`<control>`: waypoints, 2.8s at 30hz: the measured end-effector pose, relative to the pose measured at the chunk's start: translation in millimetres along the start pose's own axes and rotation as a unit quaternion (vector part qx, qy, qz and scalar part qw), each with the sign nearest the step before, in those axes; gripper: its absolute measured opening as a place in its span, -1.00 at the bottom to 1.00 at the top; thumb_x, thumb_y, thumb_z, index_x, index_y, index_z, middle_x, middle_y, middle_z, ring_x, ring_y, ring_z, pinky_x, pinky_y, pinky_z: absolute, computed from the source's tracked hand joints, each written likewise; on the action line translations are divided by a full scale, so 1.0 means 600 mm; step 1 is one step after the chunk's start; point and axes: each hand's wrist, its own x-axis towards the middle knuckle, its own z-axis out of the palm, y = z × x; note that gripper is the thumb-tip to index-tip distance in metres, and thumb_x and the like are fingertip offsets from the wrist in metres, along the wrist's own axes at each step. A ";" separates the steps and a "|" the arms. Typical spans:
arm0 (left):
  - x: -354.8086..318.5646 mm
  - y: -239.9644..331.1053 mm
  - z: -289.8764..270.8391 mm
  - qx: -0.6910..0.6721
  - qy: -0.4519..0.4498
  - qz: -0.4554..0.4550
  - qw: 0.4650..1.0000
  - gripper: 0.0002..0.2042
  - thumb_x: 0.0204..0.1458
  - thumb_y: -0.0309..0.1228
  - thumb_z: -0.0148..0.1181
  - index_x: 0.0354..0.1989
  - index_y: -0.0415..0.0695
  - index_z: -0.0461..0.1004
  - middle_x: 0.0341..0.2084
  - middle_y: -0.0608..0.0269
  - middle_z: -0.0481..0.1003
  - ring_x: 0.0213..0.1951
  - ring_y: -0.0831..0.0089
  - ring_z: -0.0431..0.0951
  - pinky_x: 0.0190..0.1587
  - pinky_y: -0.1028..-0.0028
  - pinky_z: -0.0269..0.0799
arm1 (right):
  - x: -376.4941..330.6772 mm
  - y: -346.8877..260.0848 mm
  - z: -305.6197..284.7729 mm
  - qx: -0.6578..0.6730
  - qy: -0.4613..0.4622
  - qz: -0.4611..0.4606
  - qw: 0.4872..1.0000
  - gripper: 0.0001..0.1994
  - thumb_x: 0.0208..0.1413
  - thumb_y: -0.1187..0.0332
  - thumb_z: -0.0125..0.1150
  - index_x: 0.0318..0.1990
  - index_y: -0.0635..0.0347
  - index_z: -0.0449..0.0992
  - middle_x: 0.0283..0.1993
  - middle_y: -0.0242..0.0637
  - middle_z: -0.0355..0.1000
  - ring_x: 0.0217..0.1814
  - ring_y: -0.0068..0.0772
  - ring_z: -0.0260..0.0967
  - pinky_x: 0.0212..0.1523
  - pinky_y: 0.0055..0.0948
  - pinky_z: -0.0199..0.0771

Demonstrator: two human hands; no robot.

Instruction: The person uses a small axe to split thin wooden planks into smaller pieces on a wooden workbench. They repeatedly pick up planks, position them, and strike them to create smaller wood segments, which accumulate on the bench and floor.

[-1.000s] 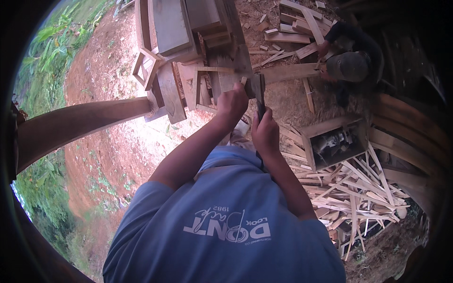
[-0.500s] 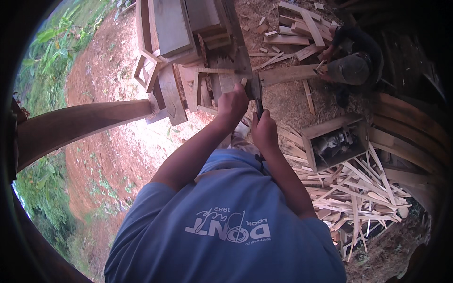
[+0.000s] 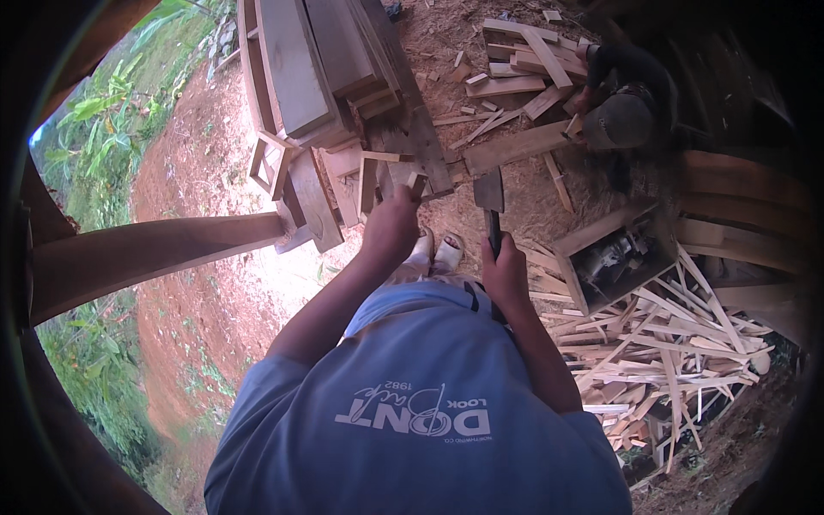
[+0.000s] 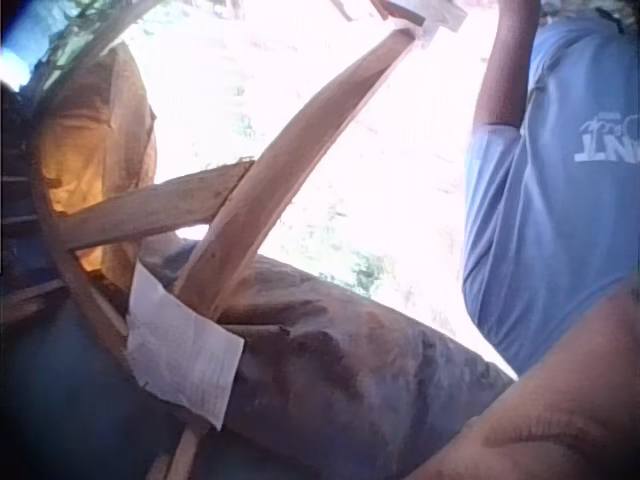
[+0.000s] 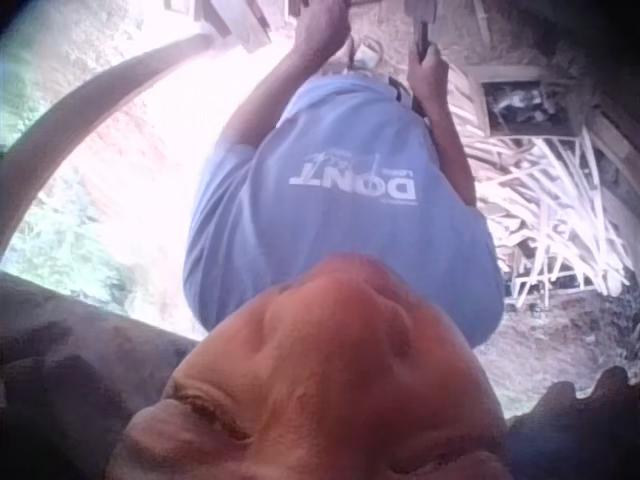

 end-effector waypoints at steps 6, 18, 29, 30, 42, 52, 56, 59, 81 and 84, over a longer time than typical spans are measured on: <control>-0.081 -0.035 -0.216 -0.298 -0.077 -0.079 0.948 -0.75 0.45 -0.28 0.03 -0.02 -0.26 0.38 -0.26 0.09 0.56 -0.25 0.33 0.58 -0.15 0.32 0.47 | -0.016 -0.015 -0.016 0.140 -0.052 0.056 0.987 -0.74 0.41 0.22 0.23 -0.14 0.28 0.47 -0.56 -0.25 0.46 -0.68 -0.47 0.45 -0.61 -0.37 0.43; -0.113 -0.096 -0.295 -0.342 -0.041 0.122 0.931 -0.82 0.24 -0.40 0.37 -0.22 -0.27 0.56 -0.38 0.33 0.60 -0.30 0.66 0.47 -0.23 0.48 0.39 | 0.035 -0.245 -0.083 0.398 -0.196 -0.111 0.889 -0.63 0.18 0.42 0.48 0.00 0.23 0.37 0.02 -0.15 0.60 -0.59 -0.62 0.41 -0.57 -0.53 0.43; -0.122 -0.050 -0.266 -0.140 0.034 0.241 0.960 -0.71 0.05 -0.38 0.48 -0.28 -0.31 0.48 -0.51 0.04 0.43 -0.44 0.09 0.49 -0.37 0.26 0.36 | 0.031 -0.298 -0.054 0.369 -0.303 -0.028 0.878 -0.63 0.14 0.44 0.52 0.02 0.31 0.48 -0.38 -0.32 0.49 -0.58 -0.58 0.44 -0.56 -0.48 0.46; -0.119 -0.063 -0.254 -0.106 0.072 0.267 0.955 -0.69 0.08 -0.36 0.47 -0.20 -0.28 0.45 -0.49 0.05 0.44 -0.38 0.07 0.54 -0.34 0.22 0.38 | 0.028 -0.298 -0.050 0.388 -0.299 -0.014 0.871 -0.63 0.13 0.46 0.53 0.00 0.31 0.47 -0.37 -0.31 0.50 -0.58 -0.58 0.44 -0.56 -0.48 0.47; -0.119 -0.072 -0.216 -0.182 0.037 0.184 0.965 -0.67 0.17 -0.36 0.42 -0.03 -0.20 0.40 -0.22 -0.04 0.50 -0.18 0.02 0.59 -0.20 0.18 0.50 | 0.029 -0.299 -0.036 0.368 -0.270 -0.033 0.889 -0.61 0.06 0.54 0.54 -0.03 0.33 0.44 -0.31 -0.26 0.54 -0.54 -0.56 0.49 -0.53 -0.50 0.52; -0.076 -0.093 -0.180 -0.137 0.222 0.249 0.933 -0.62 0.13 -0.49 0.43 0.11 -0.28 0.52 -0.14 -0.01 0.52 -0.22 0.23 0.58 -0.09 0.29 0.53 | 0.046 -0.287 -0.035 0.346 -0.231 -0.026 0.909 -0.64 0.11 0.40 0.57 -0.08 0.33 0.48 -0.45 -0.34 0.49 -0.60 -0.56 0.46 -0.56 -0.50 0.47; -0.012 -0.113 -0.148 -0.195 0.158 0.183 0.950 -0.57 0.09 -0.51 0.47 0.16 -0.26 0.59 -0.16 0.05 0.59 -0.18 0.29 0.66 -0.10 0.35 0.57 | 0.049 -0.261 -0.029 0.362 -0.236 0.016 0.902 -0.65 0.19 0.27 0.53 -0.11 0.29 0.47 -0.53 -0.39 0.44 -0.63 -0.56 0.43 -0.58 -0.48 0.43; 0.045 -0.163 -0.071 -0.380 0.060 0.099 0.918 -0.67 0.21 -0.45 0.39 0.12 -0.27 0.62 -0.19 0.12 0.68 -0.15 0.48 0.65 -0.06 0.43 0.58 | 0.048 -0.237 -0.016 0.344 -0.240 0.054 0.906 -0.66 0.24 0.22 0.49 -0.13 0.25 0.45 -0.54 -0.40 0.43 -0.64 -0.55 0.41 -0.58 -0.48 0.42; 0.185 -0.156 0.021 -0.071 0.041 0.145 0.986 -0.73 0.32 -0.28 0.15 0.05 -0.10 0.66 -0.20 -0.18 0.64 -0.09 -0.11 0.68 -0.02 0.06 0.54 | 0.041 -0.063 0.030 0.167 -0.162 0.082 0.969 -0.70 0.43 0.21 0.21 -0.28 0.23 0.42 -0.59 -0.38 0.38 -0.68 -0.51 0.40 -0.63 -0.39 0.41; 0.208 -0.174 0.033 -0.102 0.136 0.213 0.962 -0.79 0.25 -0.32 0.19 -0.14 -0.15 0.69 -0.25 -0.18 0.65 -0.20 -0.17 0.66 -0.16 0.04 0.57 | 0.032 -0.072 0.038 0.194 -0.196 0.095 0.957 -0.69 0.42 0.18 0.25 -0.30 0.20 0.41 -0.57 -0.40 0.39 -0.67 -0.53 0.40 -0.62 -0.39 0.42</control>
